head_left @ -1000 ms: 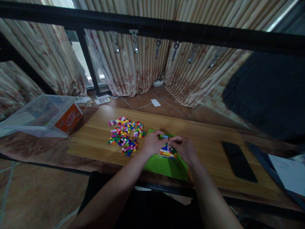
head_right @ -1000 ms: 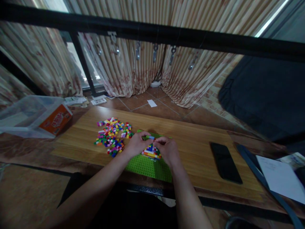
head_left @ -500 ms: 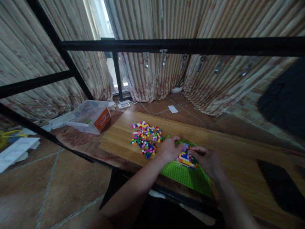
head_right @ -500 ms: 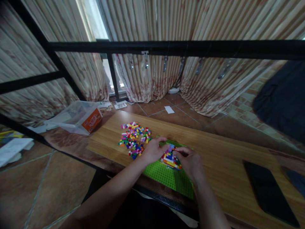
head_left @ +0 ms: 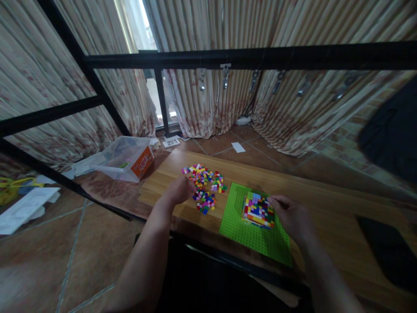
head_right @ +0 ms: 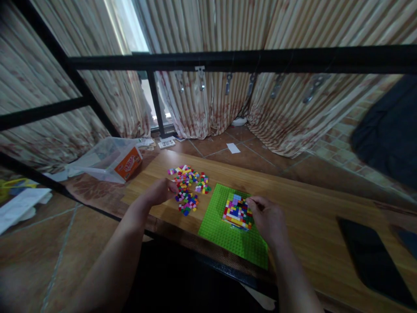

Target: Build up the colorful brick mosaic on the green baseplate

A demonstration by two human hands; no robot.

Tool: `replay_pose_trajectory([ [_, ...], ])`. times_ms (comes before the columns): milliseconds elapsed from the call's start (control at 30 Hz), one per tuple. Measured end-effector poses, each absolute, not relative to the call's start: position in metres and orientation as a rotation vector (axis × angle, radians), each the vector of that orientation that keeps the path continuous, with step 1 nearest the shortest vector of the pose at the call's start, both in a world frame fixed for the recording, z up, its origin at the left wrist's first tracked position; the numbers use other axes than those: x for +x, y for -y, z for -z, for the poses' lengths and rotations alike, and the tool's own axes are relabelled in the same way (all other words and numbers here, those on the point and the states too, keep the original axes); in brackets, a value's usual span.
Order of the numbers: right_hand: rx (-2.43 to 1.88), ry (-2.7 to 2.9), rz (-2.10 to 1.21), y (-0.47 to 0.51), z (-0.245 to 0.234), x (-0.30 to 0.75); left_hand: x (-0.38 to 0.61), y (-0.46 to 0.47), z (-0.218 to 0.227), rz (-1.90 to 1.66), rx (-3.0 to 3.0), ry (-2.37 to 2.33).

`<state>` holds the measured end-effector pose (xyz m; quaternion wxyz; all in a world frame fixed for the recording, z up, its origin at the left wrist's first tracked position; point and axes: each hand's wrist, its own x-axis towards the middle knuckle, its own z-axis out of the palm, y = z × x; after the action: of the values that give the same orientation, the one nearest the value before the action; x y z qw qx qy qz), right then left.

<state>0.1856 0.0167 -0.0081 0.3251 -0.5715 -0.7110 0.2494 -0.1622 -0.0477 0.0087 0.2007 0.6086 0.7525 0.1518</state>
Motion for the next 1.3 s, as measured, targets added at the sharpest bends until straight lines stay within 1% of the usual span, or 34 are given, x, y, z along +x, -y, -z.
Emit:
replay_pose_trajectory([
  [200,-1.421,1.873,-0.615,-0.019,0.009,0.188,-0.147,0.048,-0.012,-0.339,1.799,-2.164],
  [500,-1.441,1.841,-0.552,-0.020,0.005,0.193,-0.139,0.042,-0.011,-0.295,1.914,-2.095],
  [667,-1.419,1.820,-0.557,-0.019,0.003,0.193,-0.135,0.042,-0.023,-0.420,1.922,-2.050],
  [733,-1.377,1.795,-0.607,-0.018,0.001,0.190,-0.124,0.041,-0.028,-0.535,1.940,-1.951],
  [833,-1.257,1.767,-0.780,-0.012,-0.002,0.180,-0.094,0.038,-0.030,-0.666,1.987,-1.787],
  [1000,-1.126,1.799,-1.058,0.002,-0.005,0.164,-0.041,0.032,-0.025,-0.671,2.101,-1.615],
  [1300,-1.162,1.881,-1.042,0.002,-0.004,0.167,-0.011,0.024,-0.019,-0.746,2.150,-1.518],
])
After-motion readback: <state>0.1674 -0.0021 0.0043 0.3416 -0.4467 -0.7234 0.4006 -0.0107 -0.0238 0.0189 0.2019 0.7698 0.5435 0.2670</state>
